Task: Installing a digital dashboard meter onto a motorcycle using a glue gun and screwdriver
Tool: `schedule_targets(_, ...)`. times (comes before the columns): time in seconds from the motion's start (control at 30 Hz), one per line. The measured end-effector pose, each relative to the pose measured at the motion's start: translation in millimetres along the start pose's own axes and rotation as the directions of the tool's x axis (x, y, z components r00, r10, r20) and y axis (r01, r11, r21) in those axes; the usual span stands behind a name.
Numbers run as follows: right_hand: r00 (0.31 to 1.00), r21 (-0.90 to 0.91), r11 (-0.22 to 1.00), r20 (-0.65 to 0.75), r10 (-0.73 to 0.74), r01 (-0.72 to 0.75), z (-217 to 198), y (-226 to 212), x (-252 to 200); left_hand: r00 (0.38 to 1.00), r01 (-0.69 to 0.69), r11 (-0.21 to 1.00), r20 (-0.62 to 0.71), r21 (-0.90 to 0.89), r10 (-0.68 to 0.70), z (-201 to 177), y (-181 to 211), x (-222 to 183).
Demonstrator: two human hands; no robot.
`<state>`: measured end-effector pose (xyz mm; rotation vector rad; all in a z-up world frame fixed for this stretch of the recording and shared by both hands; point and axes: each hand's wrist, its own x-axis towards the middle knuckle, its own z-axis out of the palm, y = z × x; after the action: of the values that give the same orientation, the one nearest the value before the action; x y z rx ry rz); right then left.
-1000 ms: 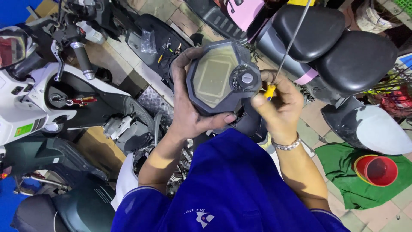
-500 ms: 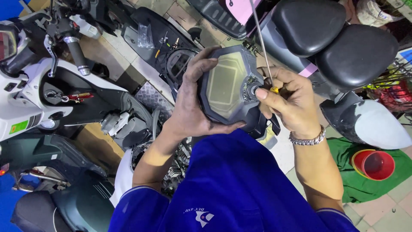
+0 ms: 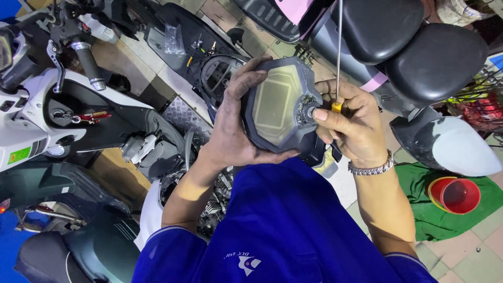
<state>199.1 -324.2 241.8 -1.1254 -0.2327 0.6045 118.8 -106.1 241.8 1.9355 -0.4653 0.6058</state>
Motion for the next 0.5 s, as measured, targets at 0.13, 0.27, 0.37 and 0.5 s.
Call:
schedule_targets(0.13,1.000,0.084,0.996,0.027,0.005,-0.008,-3,6,1,1.000,-0.003,1.000,-0.021,-0.006,0.003,4,-13,-8)
schedule_targets(0.27,0.999,0.023,0.999,-0.019,-0.029,0.029,-1,9,5,0.999,0.033,0.990,0.010,0.135,-0.035,5,-5,-6)
schedule_targets(0.37,0.994,-0.136,0.985,-0.017,-0.108,0.104,2,11,7,1.000,0.031,0.955,-0.004,0.294,-0.031,11,3,-2)
schedule_targets(0.5,0.985,-0.384,0.913,-0.051,-0.168,0.135,11,14,1,0.975,0.216,0.918,-0.124,0.331,-0.185,29,5,-11)
